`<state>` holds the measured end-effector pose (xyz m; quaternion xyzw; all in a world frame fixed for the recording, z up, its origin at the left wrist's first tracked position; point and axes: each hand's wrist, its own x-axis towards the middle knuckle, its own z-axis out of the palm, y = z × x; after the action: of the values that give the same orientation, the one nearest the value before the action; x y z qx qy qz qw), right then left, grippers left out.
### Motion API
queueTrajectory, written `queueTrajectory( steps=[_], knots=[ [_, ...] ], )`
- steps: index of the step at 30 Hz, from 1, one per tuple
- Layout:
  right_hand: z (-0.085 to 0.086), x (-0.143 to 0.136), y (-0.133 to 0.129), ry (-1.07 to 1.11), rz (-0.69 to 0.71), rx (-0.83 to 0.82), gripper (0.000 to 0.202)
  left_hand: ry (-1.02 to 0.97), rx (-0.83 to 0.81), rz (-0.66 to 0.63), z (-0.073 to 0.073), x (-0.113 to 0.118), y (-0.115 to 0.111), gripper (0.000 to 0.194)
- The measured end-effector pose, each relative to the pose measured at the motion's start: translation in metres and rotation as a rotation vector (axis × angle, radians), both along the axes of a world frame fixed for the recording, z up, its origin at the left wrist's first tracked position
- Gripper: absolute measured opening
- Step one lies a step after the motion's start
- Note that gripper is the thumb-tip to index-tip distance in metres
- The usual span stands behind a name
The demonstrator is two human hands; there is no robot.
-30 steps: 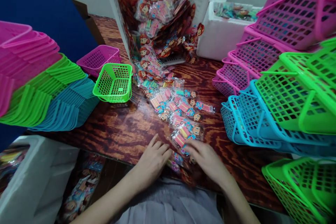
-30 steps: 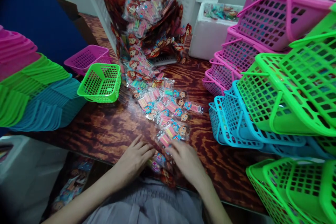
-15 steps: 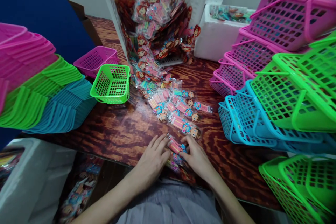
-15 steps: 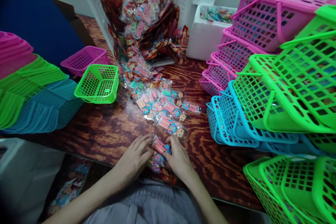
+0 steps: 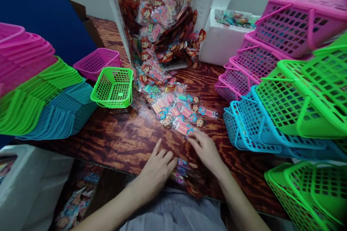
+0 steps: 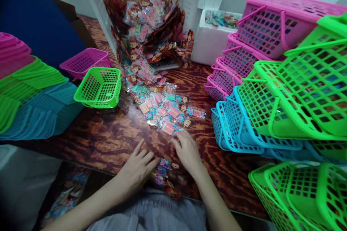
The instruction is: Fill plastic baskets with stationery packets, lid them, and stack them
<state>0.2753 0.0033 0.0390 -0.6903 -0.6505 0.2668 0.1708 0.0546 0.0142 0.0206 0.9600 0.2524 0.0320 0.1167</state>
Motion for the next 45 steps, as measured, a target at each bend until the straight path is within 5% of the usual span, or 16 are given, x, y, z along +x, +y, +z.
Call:
queueTrajectory(
  steps=[2, 5, 11, 21, 24, 29, 31, 34, 39, 45],
  knots=[
    [-0.012, 0.007, 0.017, -0.183, -0.153, 0.097, 0.027, 0.051, 0.041, -0.024, 0.005, 0.007, -0.003, 0.023],
    [-0.025, 0.006, 0.021, -0.282, -0.160, 0.121, 0.030, 0.114, 0.102, -0.057, 0.015, 0.012, -0.010, 0.027],
    [-0.021, -0.005, -0.019, -0.201, -0.179, 0.129, 0.016, 0.090, 0.024, -0.022, 0.017, 0.007, -0.014, 0.037],
    [0.001, -0.025, -0.043, -0.006, 0.118, -0.114, 0.012, -0.109, 0.055, -0.035, -0.004, 0.002, -0.006, 0.017],
    [0.012, -0.004, -0.023, 0.204, 0.219, -0.229, 0.025, -0.061, -0.027, -0.065, -0.003, 0.000, -0.004, 0.022],
    [-0.004, 0.023, 0.056, -0.116, -0.195, 0.153, 0.028, -0.043, -0.104, -0.033, 0.000, -0.001, -0.007, 0.061],
    [-0.018, 0.024, 0.080, -0.239, -0.244, 0.162, 0.042, -0.025, -0.081, -0.003, 0.001, 0.000, -0.008, 0.072],
    [-0.033, 0.023, 0.089, -0.249, -0.242, 0.120, 0.045, 0.008, -0.093, 0.022, 0.000, 0.003, -0.008, 0.063],
    [-0.038, 0.035, 0.088, -0.199, -0.201, 0.138, 0.015, 0.030, -0.212, 0.050, -0.002, 0.009, -0.005, 0.049],
    [-0.038, 0.016, 0.138, -0.293, -0.088, 0.170, 0.011, 0.019, -0.239, 0.088, -0.006, 0.008, -0.003, 0.045]
  ],
)
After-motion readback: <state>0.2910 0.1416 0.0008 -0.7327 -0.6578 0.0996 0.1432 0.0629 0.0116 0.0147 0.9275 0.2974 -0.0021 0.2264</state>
